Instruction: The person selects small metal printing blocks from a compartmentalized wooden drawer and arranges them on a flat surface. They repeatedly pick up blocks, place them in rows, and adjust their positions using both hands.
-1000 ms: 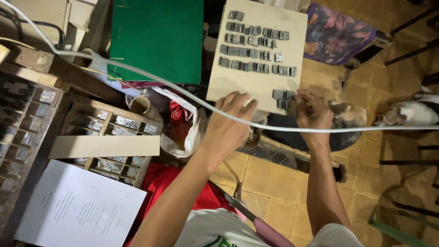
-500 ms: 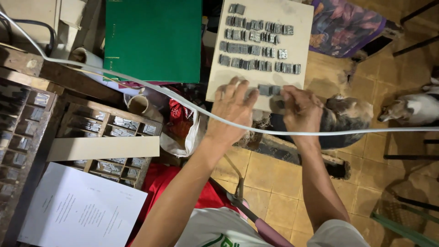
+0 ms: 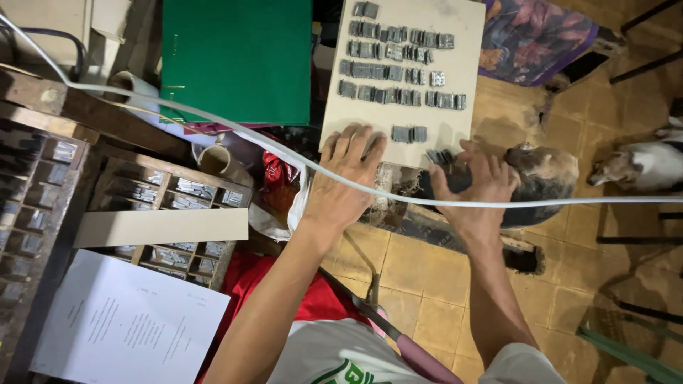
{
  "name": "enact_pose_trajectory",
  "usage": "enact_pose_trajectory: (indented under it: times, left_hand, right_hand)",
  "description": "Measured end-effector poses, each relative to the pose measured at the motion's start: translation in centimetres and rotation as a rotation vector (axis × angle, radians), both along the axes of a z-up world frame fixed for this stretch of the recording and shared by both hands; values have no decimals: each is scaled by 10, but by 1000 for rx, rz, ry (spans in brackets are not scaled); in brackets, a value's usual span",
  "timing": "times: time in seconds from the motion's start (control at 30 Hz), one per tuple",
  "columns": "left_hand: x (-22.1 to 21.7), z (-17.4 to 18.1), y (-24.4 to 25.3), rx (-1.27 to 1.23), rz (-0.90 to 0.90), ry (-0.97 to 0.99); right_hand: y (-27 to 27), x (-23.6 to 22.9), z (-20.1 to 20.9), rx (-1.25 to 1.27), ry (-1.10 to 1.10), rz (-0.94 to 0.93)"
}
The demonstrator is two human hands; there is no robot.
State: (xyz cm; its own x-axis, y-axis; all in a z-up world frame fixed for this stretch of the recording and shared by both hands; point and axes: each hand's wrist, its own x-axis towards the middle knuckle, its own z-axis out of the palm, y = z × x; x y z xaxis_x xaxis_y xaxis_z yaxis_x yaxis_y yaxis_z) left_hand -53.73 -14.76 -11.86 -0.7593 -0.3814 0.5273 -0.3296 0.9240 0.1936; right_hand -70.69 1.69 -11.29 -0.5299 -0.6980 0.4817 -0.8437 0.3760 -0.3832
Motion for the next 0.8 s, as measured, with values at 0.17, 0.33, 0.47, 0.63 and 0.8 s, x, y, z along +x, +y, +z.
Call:
enact_pose_trajectory:
  times: [0.17, 0.33, 0.47, 0.63, 0.8]
  left_hand:
    - [9, -1, -1, 41, -3, 14]
    - [13, -2, 0, 49, 11, -6]
    - [21, 5, -1, 24, 5, 17]
    - [28, -1, 1, 210, 62, -233]
    - [51, -2, 6, -7, 159, 23]
  right_hand:
    - [-14, 5, 0, 84, 37, -47]
    - [-7, -26, -32, 82, 131, -28]
    - [-11, -29, -13, 157, 268, 84]
    - [-19, -36, 6, 273, 148, 211]
    - [-13, -41, 11, 228, 8, 177]
